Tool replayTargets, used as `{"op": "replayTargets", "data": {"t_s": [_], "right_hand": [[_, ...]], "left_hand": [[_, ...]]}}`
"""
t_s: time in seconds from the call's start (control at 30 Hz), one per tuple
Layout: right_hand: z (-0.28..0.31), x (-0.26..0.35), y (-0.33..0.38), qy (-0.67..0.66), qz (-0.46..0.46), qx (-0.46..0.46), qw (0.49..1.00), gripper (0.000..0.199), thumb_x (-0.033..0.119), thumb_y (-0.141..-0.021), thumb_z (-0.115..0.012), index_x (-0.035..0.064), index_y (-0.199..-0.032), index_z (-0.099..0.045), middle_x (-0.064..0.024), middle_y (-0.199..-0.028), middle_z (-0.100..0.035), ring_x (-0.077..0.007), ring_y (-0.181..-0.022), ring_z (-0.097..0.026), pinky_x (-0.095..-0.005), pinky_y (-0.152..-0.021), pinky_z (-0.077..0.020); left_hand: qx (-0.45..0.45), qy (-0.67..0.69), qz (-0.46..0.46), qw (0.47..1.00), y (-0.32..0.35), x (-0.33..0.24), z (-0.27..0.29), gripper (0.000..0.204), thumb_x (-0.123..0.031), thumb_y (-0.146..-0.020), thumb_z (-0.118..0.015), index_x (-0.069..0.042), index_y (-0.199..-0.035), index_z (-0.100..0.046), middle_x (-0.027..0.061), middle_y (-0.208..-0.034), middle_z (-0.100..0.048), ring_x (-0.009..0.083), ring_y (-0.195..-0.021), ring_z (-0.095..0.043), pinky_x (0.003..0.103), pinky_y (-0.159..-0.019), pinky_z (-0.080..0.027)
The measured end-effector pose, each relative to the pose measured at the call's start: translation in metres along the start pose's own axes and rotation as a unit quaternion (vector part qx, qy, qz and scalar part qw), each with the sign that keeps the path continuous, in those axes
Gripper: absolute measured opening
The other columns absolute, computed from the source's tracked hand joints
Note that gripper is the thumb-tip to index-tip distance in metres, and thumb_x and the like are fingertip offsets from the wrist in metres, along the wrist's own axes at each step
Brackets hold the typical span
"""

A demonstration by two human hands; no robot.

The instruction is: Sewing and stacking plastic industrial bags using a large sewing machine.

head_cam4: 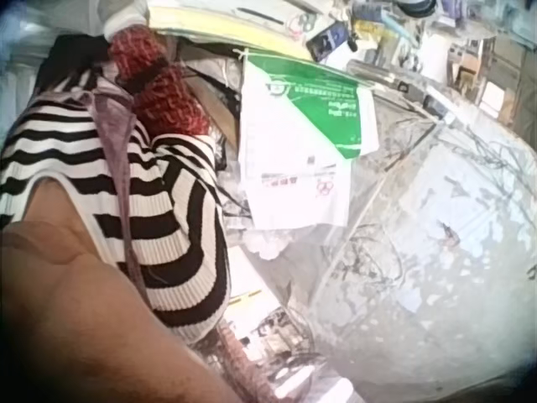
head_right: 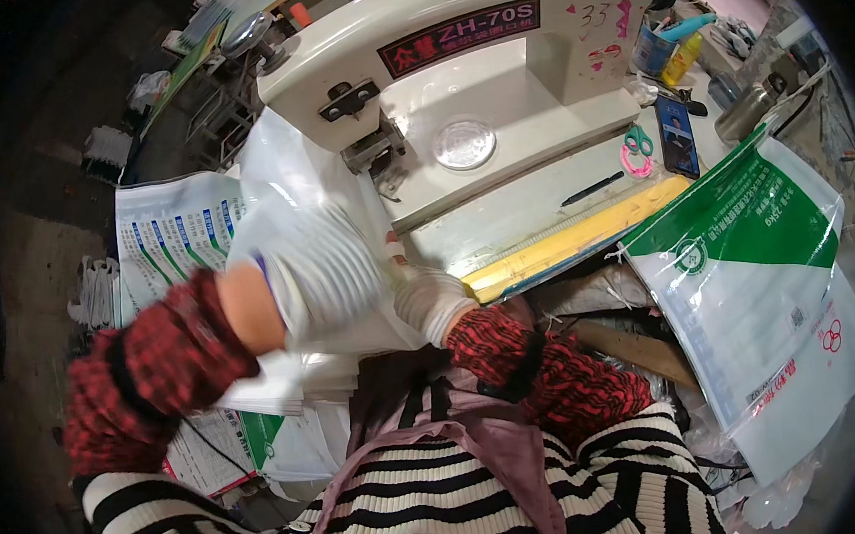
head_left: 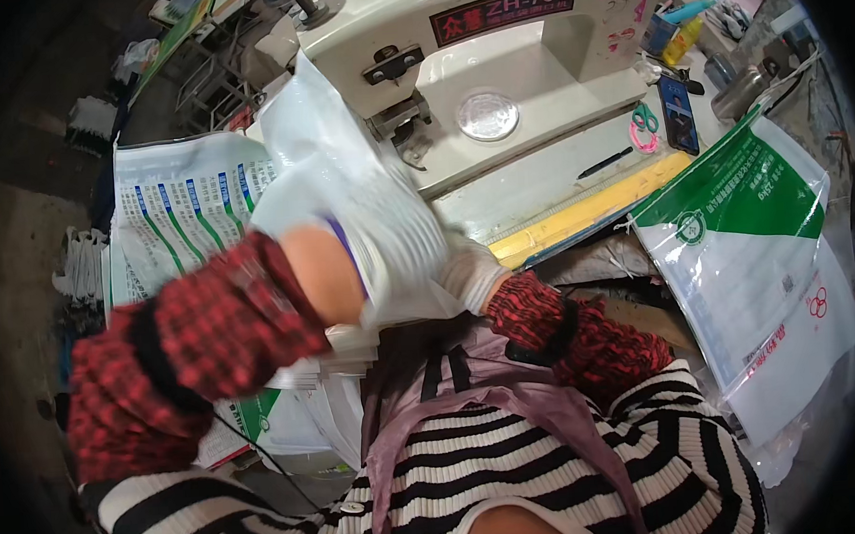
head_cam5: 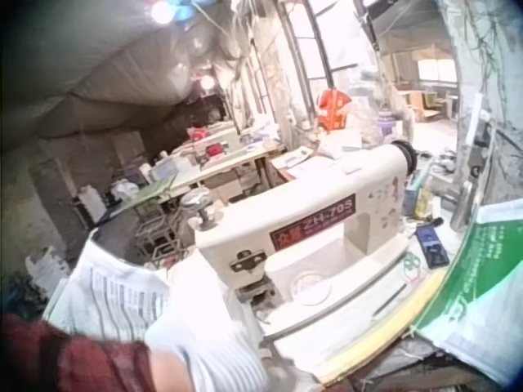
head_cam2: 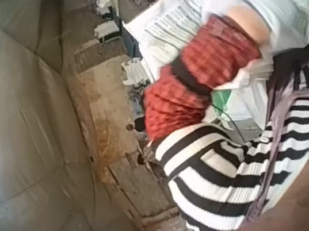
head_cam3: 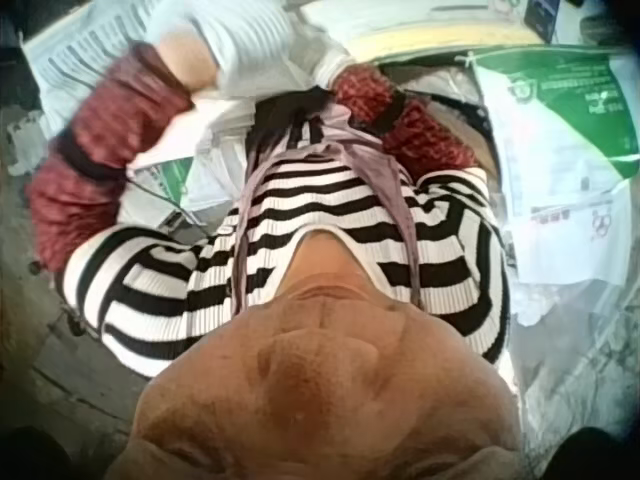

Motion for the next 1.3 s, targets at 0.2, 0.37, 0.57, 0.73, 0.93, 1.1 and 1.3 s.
{"op": "replayTargets", "data": {"t_s": [0.2,0.37,0.57,0.73,0.93,1.1,1.3], "right_hand": [[0.063,-0.050,-0.024,-0.310,-0.251,0.022,0.917,0.064,0.013,-0.082,-0.048,-0.0046,-0.139,-0.024,-0.0206,-0.091,-0.066,-0.0337,-0.082,-0.065,-0.0447,-0.068,-0.0520],[0.044,-0.060,-0.041,-0.339,-0.249,0.032,0.907,0.071,0.020,-0.082,-0.053,0.0008,-0.142,-0.022,-0.0256,-0.091,-0.064,-0.0387,-0.088,-0.062,-0.0429,-0.076,-0.0495],[0.013,-0.031,0.007,-0.670,-0.197,-0.287,0.656,0.057,0.021,-0.081,-0.061,0.0014,-0.130,-0.041,-0.0203,-0.103,-0.062,-0.0328,-0.098,-0.057,-0.0351,-0.092,-0.0424],[0.001,0.011,0.015,-0.895,-0.105,-0.096,0.424,0.035,0.021,-0.080,-0.066,-0.0015,-0.105,-0.058,-0.0073,-0.090,-0.064,-0.0118,-0.081,-0.056,-0.0267,-0.077,-0.0453],[-0.016,0.007,0.026,-0.884,-0.151,-0.066,0.438,0.038,0.021,-0.079,-0.069,-0.0030,-0.106,-0.056,-0.0064,-0.090,-0.064,-0.0114,-0.077,-0.059,-0.0236,-0.066,-0.0493],[-0.004,0.000,0.031,-0.882,-0.126,-0.071,0.449,0.041,0.021,-0.078,-0.070,-0.0061,-0.105,-0.054,-0.0087,-0.090,-0.064,-0.0125,-0.074,-0.060,-0.0243,-0.061,-0.0502],[0.006,-0.012,0.034,-0.822,-0.134,-0.057,0.550,0.038,0.021,-0.076,-0.069,-0.0027,-0.103,-0.055,-0.0115,-0.090,-0.064,-0.0128,-0.079,-0.060,-0.0275,-0.075,-0.0487]], "left_hand": [[0.125,0.190,-0.078,0.971,0.006,-0.034,-0.037,0.023,-0.023,-0.075,-0.057,-0.008,-0.088,-0.069,0.0156,-0.083,-0.065,0.0313,-0.073,-0.062,0.036,-0.065,-0.050],[-0.027,0.579,0.244,0.777,-0.010,-0.023,-0.185,0.018,-0.019,-0.079,-0.061,-0.004,-0.086,-0.067,0.0109,-0.070,-0.063,0.0256,-0.067,-0.061,0.034,-0.064,-0.050],[-0.374,0.720,0.433,0.394,0.033,0.046,-0.124,0.014,-0.019,-0.091,-0.053,-0.006,-0.095,-0.055,0.0030,-0.079,-0.058,0.0126,-0.068,-0.054,0.028,-0.061,-0.046],[-0.275,0.373,0.391,0.796,0.022,0.069,-0.133,0.021,-0.012,-0.089,-0.047,-0.002,-0.106,-0.055,0.0149,-0.085,-0.063,0.0277,-0.078,-0.062,0.036,-0.071,-0.050],[0.100,0.170,0.367,0.909,0.035,0.029,-0.162,0.047,-0.026,-0.079,-0.056,0.006,-0.113,-0.056,0.0283,-0.088,-0.063,0.0378,-0.083,-0.063,0.042,-0.078,-0.048],[-0.339,0.193,0.339,0.856,0.035,0.030,-0.112,0.040,-0.018,-0.074,-0.063,0.003,-0.108,-0.058,0.0215,-0.077,-0.061,0.0382,-0.072,-0.060,0.045,-0.068,-0.048],[-0.130,0.183,0.344,0.912,0.000,0.020,-0.129,0.021,-0.016,-0.077,-0.058,-0.001,-0.093,-0.059,0.0184,-0.080,-0.061,0.0350,-0.073,-0.060,0.043,-0.065,-0.049]]}}
Point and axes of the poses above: each hand's wrist, its own y-axis away from the middle knuckle, its own z-axis out of the back of the hand, x = y × z, the point moved 6 cm from there along -y, towards the middle knuckle
